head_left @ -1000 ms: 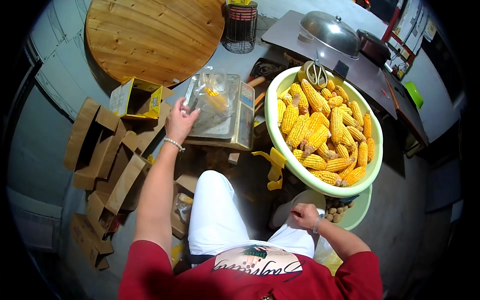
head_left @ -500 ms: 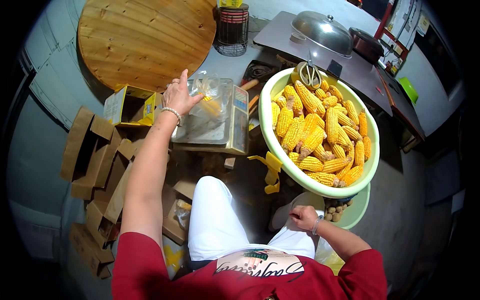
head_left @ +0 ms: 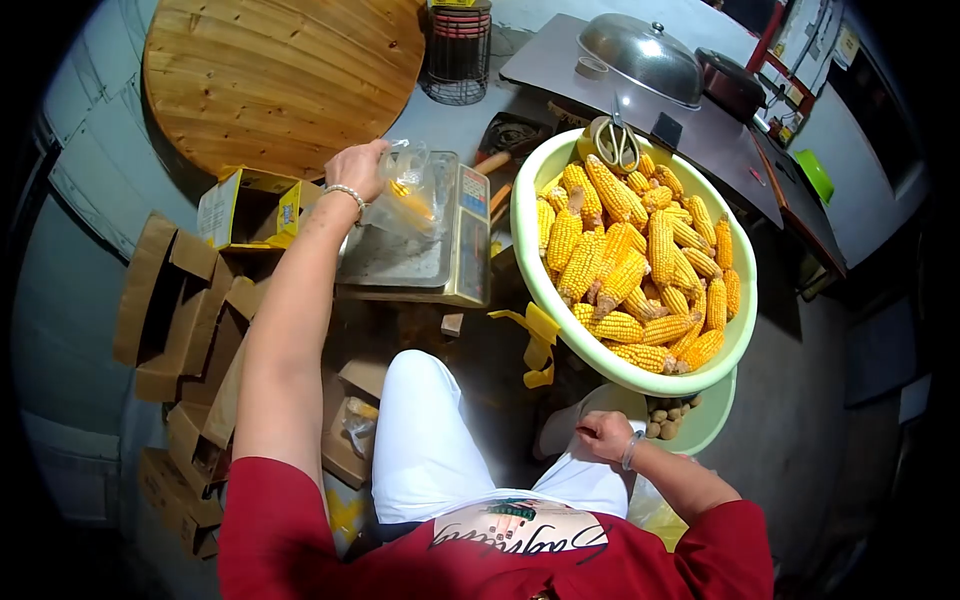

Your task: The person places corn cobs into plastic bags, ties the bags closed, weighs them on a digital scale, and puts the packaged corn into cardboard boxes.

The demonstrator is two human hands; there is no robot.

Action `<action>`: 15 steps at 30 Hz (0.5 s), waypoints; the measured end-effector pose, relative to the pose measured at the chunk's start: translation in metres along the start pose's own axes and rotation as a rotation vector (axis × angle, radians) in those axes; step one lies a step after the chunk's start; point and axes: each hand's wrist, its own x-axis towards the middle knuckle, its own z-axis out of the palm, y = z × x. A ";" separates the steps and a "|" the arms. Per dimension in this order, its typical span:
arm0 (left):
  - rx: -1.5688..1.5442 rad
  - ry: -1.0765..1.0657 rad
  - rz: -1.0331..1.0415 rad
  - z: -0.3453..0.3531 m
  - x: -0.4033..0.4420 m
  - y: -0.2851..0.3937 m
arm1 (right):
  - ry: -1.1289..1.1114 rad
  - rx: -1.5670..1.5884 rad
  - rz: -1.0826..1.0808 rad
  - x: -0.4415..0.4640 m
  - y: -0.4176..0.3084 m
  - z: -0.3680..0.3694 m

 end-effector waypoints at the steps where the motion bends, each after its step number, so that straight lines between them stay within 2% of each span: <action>1: -0.060 -0.005 -0.005 0.002 0.003 -0.002 | -0.001 -0.003 0.000 0.000 0.002 0.001; 3: -0.179 -0.022 -0.006 0.006 0.007 -0.004 | 0.000 -0.002 0.006 -0.002 0.003 0.003; 7: -0.272 0.188 -0.036 0.016 0.009 0.001 | -0.014 -0.009 0.044 -0.004 0.004 0.003; 10: -0.278 0.090 -0.075 0.013 0.015 0.005 | -0.012 -0.024 0.017 -0.004 0.004 0.004; 13: -0.285 0.045 0.086 0.013 0.022 0.005 | -0.019 -0.026 0.039 -0.003 0.001 0.002; 15: -0.299 0.082 0.012 0.008 0.025 0.012 | -0.023 -0.044 0.042 -0.004 0.000 0.001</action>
